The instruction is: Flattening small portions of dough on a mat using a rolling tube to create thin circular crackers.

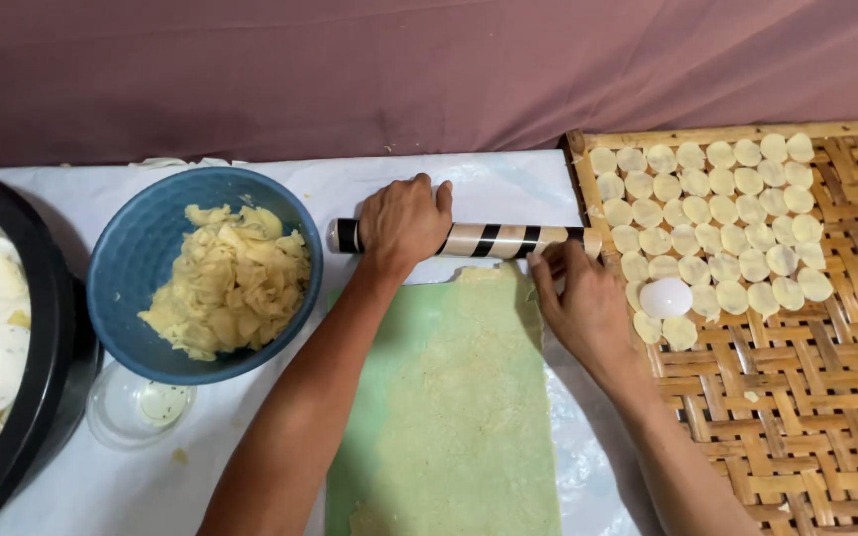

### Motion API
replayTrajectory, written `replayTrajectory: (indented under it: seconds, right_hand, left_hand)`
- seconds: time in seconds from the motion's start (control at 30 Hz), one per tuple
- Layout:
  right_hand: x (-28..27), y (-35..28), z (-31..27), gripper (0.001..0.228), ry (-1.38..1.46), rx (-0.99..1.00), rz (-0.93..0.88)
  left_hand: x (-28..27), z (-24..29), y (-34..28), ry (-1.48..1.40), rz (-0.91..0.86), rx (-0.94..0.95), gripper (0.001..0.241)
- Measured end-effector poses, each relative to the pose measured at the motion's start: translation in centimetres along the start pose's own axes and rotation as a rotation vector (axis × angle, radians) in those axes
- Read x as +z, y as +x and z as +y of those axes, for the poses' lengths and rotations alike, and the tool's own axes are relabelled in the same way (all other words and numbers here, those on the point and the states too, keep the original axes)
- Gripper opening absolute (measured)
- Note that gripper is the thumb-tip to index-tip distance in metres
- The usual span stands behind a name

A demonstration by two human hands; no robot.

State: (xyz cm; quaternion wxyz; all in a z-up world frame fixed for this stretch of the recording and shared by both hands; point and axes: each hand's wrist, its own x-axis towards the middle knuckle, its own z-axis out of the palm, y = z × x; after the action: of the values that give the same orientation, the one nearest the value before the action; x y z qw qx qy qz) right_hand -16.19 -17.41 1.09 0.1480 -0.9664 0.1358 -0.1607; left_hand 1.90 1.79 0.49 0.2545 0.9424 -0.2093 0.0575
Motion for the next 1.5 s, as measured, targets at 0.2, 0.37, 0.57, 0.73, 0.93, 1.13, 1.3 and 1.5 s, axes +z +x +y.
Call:
replayTrajectory:
  seconds: [0.2,0.37,0.57,0.73,0.93,1.13,1.3,1.5]
  right_hand:
    - [-3.5,1.8,-2.6,0.028,0.395,0.144,-0.447]
    - [-2.7,3.4,-1.2,0.021,0.811,0.259,-0.536]
    - [-0.6,4.2,0.5,0.016,0.771,0.249,-0.588]
    - [-3.2,4.1,-1.9,0.023,0.739,0.205,-0.643]
    - [-5.5,4.0,-4.4,0.034,0.697,0.149,-0.721]
    - [-2.8,3.6,-3.1,0.014,0.702,0.054,-0.689]
    - [-0.4,4.0,-1.7,0.013,0.661,0.127,-0.728]
    - [-0.9,4.1,-3.2,0.014,0.618,0.11,-0.723]
  left_hand:
    - [-2.9,1.5,-0.2,-0.027,-0.166,-0.073,0.054]
    - [-3.1,1.7,0.0,-0.042,-0.21,-0.103,0.056]
    - [-3.7,1.9,-0.3,-0.049,-0.216,-0.097,0.056]
    - [-4.1,2.1,-0.6,-0.06,-0.215,-0.107,0.056]
    - [-3.9,2.1,-0.5,-0.063,-0.2,-0.108,0.056]
    - [-3.6,1.8,-0.4,-0.048,-0.198,-0.096,0.056]
    - [-3.4,1.8,-0.3,-0.04,-0.203,-0.097,0.058]
    - [-3.8,2.0,-0.5,-0.038,-0.22,-0.1,0.057]
